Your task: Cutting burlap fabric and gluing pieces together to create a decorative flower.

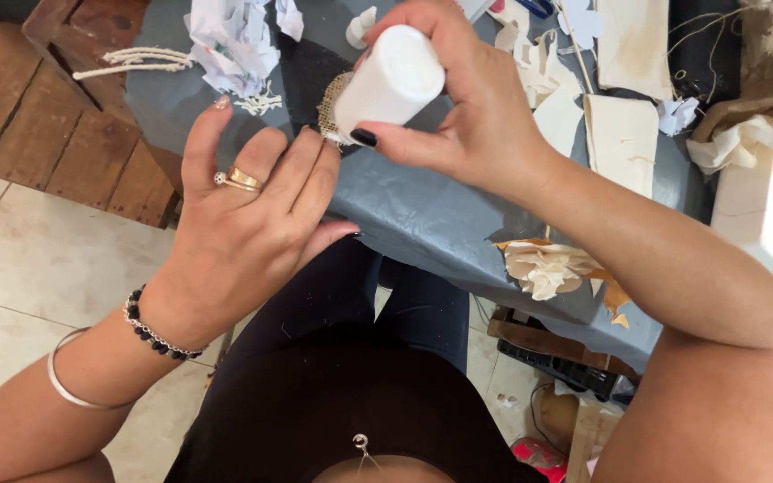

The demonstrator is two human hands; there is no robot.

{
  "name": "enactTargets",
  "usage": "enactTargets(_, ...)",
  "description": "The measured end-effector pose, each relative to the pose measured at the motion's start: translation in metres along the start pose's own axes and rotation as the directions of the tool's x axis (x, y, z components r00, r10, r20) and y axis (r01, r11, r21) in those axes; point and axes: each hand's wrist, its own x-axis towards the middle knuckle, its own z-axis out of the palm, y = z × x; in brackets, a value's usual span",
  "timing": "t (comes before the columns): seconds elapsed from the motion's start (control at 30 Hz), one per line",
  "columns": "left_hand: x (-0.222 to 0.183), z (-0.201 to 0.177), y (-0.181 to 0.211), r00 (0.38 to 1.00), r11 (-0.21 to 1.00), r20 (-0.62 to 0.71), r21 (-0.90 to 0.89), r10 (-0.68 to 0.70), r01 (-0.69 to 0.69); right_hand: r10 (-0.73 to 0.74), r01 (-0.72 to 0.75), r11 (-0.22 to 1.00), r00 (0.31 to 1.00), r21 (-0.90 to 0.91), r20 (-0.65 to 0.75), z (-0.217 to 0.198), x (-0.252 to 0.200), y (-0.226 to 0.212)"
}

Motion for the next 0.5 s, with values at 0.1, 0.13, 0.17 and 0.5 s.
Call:
enactTargets(0.1, -0.001, -0.001, -0.001, 1.000, 1.000, -0.003, 0.006, 0.010, -0.010, -0.002, -0.003, 0.995, 0.999, -0.097, -0.042, 0.002, -0.001, 0.012)
enactTargets(0.13, 0.001, 0.000, -0.001, 1.000, 1.000, -0.012, 0.004, 0.022, -0.022, 0.009, -0.029, 0.978, 0.995, -0.205, -0.096, 0.002, -0.003, 0.018)
enactTargets(0.17, 0.001, -0.001, -0.001, 1.000, 1.000, -0.015, 0.003, 0.024, -0.024, 0.011, -0.031, 0.978, 0.995, -0.208, -0.098, 0.004, -0.001, 0.022)
enactTargets(0.5, -0.001, -0.002, -0.001, 1.000, 1.000, -0.008, 0.000, 0.010, -0.010, 0.016, -0.052, 0.986, 0.974, -0.156, -0.225, 0.015, 0.014, 0.016)
